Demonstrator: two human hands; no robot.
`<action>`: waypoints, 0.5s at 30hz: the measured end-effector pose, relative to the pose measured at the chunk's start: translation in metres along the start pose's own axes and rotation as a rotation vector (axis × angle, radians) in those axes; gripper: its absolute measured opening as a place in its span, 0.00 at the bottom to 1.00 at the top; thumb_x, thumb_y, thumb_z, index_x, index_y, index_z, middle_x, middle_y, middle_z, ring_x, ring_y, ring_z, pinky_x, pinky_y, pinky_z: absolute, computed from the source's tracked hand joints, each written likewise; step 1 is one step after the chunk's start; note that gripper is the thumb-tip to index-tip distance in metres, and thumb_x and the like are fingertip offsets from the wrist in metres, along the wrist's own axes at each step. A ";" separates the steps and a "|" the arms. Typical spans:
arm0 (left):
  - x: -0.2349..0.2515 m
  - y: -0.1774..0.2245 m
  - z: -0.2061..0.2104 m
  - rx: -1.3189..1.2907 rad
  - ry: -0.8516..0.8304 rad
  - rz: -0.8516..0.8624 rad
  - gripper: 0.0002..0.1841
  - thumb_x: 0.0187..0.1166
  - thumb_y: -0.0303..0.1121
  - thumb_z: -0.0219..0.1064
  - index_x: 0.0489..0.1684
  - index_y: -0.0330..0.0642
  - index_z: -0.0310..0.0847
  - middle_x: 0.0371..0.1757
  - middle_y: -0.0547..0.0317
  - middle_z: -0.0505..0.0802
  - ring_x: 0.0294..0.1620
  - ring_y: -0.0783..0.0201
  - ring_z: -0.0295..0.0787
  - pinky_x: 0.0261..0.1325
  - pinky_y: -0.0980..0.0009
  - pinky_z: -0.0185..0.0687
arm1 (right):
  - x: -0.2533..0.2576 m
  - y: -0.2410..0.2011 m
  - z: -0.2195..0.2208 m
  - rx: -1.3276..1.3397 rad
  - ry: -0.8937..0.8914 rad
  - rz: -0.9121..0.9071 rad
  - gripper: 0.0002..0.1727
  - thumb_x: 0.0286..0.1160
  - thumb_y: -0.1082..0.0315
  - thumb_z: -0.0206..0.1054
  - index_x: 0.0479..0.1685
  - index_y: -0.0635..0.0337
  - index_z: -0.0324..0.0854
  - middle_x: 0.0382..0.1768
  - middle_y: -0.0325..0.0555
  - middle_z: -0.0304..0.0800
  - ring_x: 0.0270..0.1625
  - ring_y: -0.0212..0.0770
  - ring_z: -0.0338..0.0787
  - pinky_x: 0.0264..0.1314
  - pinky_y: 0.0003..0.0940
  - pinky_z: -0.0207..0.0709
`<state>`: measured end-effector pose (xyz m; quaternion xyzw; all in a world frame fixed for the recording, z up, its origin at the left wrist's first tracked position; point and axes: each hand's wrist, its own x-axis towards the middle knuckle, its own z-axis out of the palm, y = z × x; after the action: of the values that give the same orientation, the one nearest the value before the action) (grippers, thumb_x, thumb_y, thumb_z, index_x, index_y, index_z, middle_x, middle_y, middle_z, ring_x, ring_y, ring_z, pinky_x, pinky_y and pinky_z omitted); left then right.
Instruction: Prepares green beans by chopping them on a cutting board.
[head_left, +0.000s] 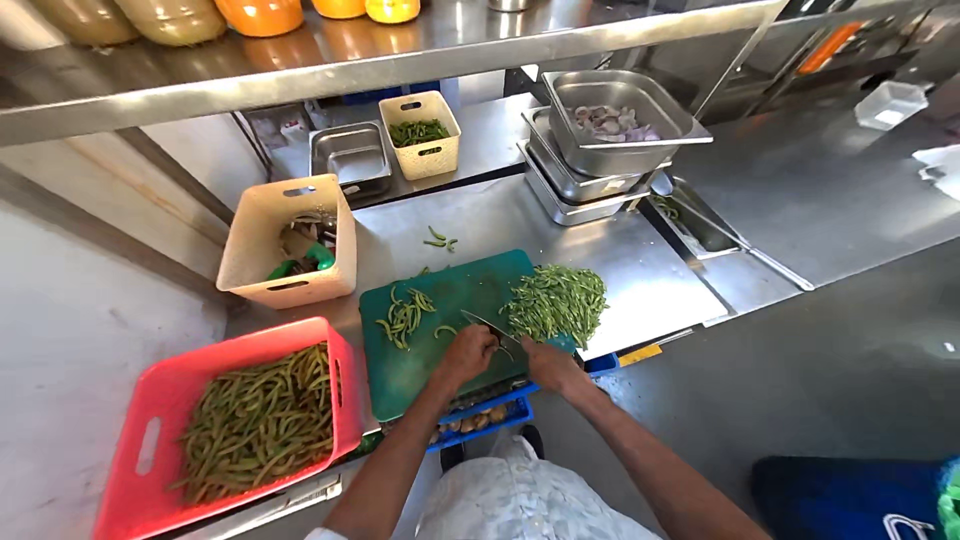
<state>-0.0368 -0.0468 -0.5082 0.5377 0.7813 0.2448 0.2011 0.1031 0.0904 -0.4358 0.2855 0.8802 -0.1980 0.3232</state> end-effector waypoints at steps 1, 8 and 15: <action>-0.002 0.000 0.001 -0.008 0.004 -0.009 0.10 0.83 0.32 0.66 0.46 0.40 0.94 0.48 0.50 0.93 0.57 0.54 0.90 0.70 0.57 0.83 | -0.004 0.001 -0.005 -0.014 -0.002 -0.010 0.27 0.82 0.67 0.60 0.82 0.49 0.66 0.60 0.62 0.89 0.63 0.66 0.90 0.59 0.68 0.82; -0.003 -0.003 0.000 -0.033 0.053 0.039 0.10 0.84 0.33 0.67 0.48 0.42 0.95 0.48 0.52 0.95 0.58 0.55 0.91 0.71 0.58 0.83 | 0.009 0.003 0.014 0.057 -0.002 -0.019 0.28 0.83 0.65 0.62 0.82 0.53 0.63 0.62 0.63 0.87 0.65 0.65 0.89 0.63 0.68 0.81; -0.035 -0.031 -0.057 0.069 0.197 -0.471 0.11 0.82 0.36 0.70 0.56 0.46 0.93 0.59 0.51 0.93 0.62 0.53 0.90 0.70 0.50 0.85 | -0.017 0.013 0.018 0.138 0.021 -0.075 0.23 0.89 0.60 0.56 0.80 0.54 0.67 0.58 0.63 0.89 0.62 0.64 0.90 0.63 0.65 0.82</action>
<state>-0.0813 -0.0990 -0.4794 0.3209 0.9088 0.2156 0.1570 0.1306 0.0842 -0.4393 0.2761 0.8779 -0.2673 0.2858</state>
